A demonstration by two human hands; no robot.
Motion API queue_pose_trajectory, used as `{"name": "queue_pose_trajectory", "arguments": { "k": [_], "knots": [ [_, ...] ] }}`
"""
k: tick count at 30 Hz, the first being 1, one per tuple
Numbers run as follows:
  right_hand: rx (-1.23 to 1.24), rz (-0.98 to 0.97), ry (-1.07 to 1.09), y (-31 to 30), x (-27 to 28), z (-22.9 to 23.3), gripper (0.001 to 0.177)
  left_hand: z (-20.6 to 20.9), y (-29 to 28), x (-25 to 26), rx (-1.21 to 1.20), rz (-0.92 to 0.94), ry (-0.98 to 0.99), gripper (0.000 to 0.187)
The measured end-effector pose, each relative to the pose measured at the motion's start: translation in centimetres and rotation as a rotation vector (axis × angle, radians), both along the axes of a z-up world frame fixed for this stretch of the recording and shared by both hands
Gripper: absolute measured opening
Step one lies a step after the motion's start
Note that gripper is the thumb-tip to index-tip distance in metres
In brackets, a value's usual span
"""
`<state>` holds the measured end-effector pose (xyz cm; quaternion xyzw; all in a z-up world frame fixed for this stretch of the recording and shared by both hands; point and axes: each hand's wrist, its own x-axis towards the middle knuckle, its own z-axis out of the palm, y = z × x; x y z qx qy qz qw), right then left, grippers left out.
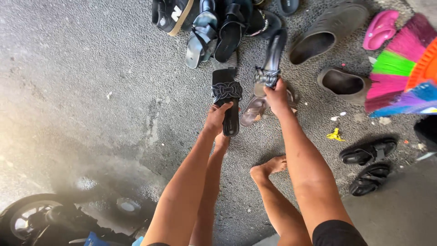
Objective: Wiping a black shoe clean with a small cloth.
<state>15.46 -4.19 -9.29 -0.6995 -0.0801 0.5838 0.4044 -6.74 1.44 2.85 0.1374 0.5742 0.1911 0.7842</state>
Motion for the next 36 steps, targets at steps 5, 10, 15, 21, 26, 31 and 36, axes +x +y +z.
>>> {"name": "queue_pose_trajectory", "arguments": {
  "k": [5, 10, 15, 21, 26, 31, 36],
  "knots": [
    [0.059, 0.449, -0.653, -1.6, 3.6, 6.9, 0.049, 1.6, -0.6, 1.6, 0.018, -0.032, 0.043, 0.021],
    [0.201, 0.554, -0.815, -0.7, 7.1, 16.0, 0.028, 4.5, -0.3, 4.2, 0.082, -0.127, -0.004, 0.020],
    [0.243, 0.473, -0.348, 1.1, 9.1, 18.5, 0.022, 11.0, 1.8, 8.5, 0.002, -0.124, -0.149, 0.014],
    [0.329, 0.295, -0.020, 0.7, 8.8, 12.7, 0.024, 2.3, 0.1, 3.5, 0.021, -0.167, -0.086, 0.013],
    [0.070, -0.045, 0.212, 3.5, 6.8, 17.6, 0.030, 2.3, -1.7, 3.4, -0.105, -0.286, -0.195, 0.011],
    [0.041, -0.280, 0.347, 2.5, 5.7, 18.6, 0.043, 5.5, -2.1, 5.4, -0.001, -0.252, -0.134, 0.010],
    [0.240, -0.162, 0.092, -3.3, 3.5, 19.8, 0.046, 7.6, -1.7, 7.2, 0.107, -0.091, -0.058, 0.010]
  ]
}}
